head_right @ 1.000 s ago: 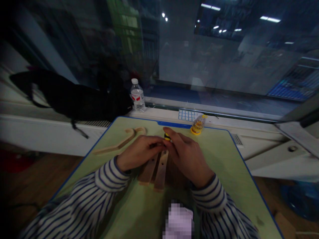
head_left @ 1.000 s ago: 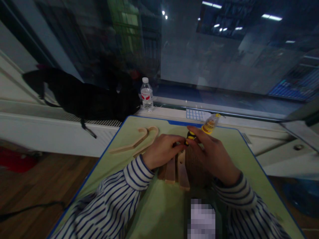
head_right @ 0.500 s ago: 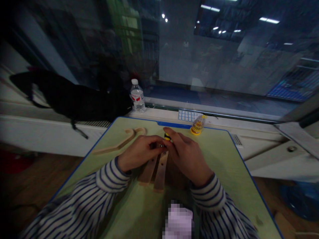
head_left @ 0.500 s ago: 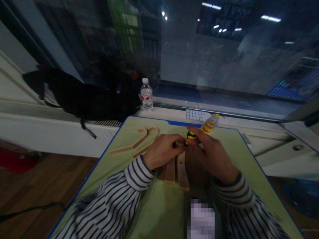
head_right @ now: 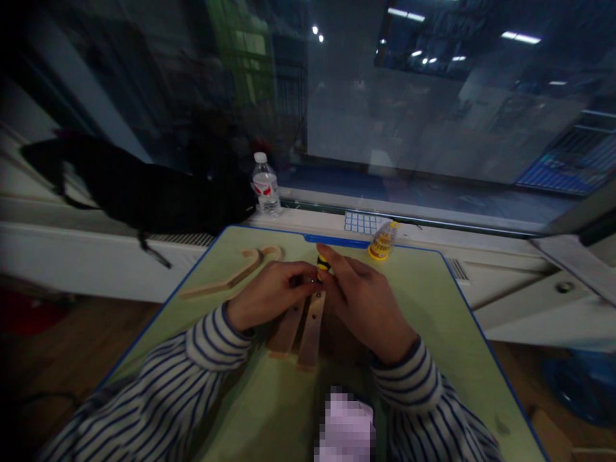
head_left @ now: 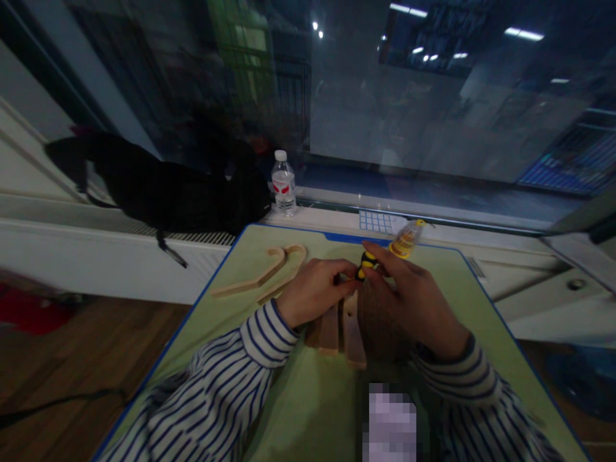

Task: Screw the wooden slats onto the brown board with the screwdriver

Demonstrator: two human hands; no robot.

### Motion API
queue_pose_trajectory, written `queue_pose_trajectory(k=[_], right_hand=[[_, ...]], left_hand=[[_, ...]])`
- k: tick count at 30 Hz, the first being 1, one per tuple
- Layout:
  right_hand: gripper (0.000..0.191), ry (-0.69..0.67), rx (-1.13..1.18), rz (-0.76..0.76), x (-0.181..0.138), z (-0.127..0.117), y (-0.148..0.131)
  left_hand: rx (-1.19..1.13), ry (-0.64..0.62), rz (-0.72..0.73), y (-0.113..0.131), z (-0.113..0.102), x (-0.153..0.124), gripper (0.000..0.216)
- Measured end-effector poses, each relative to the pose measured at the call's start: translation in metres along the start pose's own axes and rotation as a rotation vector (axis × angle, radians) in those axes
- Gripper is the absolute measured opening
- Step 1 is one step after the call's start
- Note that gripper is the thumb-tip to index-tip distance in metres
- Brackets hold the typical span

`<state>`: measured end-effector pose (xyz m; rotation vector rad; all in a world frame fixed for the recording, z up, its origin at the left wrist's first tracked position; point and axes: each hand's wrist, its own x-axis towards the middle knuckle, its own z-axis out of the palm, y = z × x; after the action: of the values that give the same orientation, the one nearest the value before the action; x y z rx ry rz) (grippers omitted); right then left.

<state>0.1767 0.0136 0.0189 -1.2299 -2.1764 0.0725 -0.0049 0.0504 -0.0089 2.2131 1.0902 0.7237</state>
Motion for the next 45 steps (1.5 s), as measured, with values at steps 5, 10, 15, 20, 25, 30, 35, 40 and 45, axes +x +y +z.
queue_pose_trajectory(k=[5,10,15,20,25,30,35,40,45], right_hand=[[0.04,-0.004,-0.008,0.009,0.0001,0.0014,-0.0004],[0.039,-0.021,0.002,0.017,0.0008,0.0023,-0.0003],[0.039,-0.02,0.008,0.037,0.001,0.0042,0.0006],[0.039,-0.022,0.021,0.043,0.0007,0.0048,0.0014],[0.039,-0.021,0.024,0.034,0.0007,0.0054,0.0023],[0.039,-0.022,0.017,0.025,0.0013,0.0045,0.001],[0.046,-0.032,0.007,0.017,0.0012,0.003,-0.0022],[0.045,-0.035,0.016,0.004,0.001,0.0036,-0.0021],[0.039,-0.023,0.017,0.021,0.0014,0.0039,-0.0015]], left_hand=[[-0.007,-0.019,-0.001,0.0011,-0.0023,-0.0003,0.024],[-0.001,-0.042,0.01,0.0045,-0.0054,-0.0007,0.022],[-0.007,-0.049,0.006,0.0048,-0.0057,-0.001,0.023],[-0.006,-0.048,0.009,0.0045,-0.0065,-0.001,0.021],[0.01,-0.023,-0.012,0.006,-0.0059,-0.0008,0.021],[0.014,0.014,-0.018,0.006,-0.0047,-0.0007,0.02],[0.015,0.005,-0.006,0.0038,-0.0047,-0.0008,0.02],[0.025,-0.01,-0.009,0.0048,-0.0059,-0.0006,0.02],[0.046,-0.027,0.022,0.0081,-0.0077,-0.0008,0.017]])
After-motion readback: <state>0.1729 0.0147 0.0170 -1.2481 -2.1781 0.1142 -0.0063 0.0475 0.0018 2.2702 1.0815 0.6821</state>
